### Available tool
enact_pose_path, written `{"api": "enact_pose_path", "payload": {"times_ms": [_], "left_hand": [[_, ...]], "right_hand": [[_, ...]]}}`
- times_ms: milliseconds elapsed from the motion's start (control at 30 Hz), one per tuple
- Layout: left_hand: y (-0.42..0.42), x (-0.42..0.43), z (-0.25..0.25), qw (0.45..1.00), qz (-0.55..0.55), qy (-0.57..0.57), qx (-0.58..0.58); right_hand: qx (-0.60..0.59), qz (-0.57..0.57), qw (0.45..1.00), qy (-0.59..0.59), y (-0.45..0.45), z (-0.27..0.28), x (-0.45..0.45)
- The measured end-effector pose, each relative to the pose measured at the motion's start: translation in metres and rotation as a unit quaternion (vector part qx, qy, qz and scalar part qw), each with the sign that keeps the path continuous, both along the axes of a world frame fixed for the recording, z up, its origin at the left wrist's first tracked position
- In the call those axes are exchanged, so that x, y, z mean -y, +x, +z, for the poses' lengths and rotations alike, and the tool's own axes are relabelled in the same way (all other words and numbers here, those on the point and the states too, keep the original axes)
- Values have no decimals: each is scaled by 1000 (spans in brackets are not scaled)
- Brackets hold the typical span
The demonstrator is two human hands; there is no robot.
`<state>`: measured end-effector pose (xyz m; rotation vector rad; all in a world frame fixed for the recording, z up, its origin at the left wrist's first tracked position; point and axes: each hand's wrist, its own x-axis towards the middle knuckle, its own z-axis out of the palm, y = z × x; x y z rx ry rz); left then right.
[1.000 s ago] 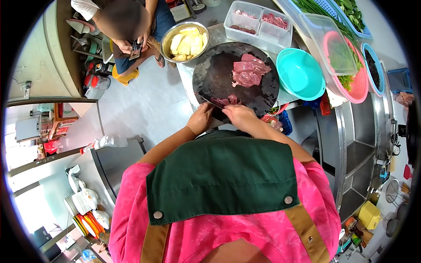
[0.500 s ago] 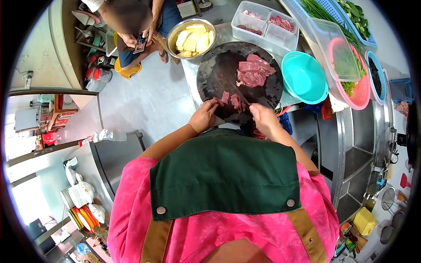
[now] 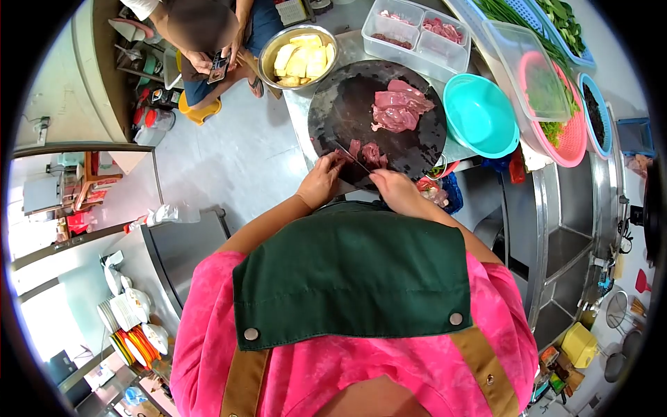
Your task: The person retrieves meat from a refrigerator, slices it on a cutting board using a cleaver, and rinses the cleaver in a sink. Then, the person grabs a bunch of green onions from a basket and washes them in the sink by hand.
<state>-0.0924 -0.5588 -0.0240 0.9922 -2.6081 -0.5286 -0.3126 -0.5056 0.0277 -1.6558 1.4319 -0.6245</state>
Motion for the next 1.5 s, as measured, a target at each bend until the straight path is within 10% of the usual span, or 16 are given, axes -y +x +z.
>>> {"api": "enact_pose_path", "payload": {"times_ms": [667, 1500], "left_hand": [[-1, -3, -2, 999, -9, 4, 38], [6, -5, 1, 999, 8, 12, -49]], "right_hand": [[-105, -5, 986, -130, 39, -13, 22], [-8, 34, 999, -21, 0, -8, 10]]}}
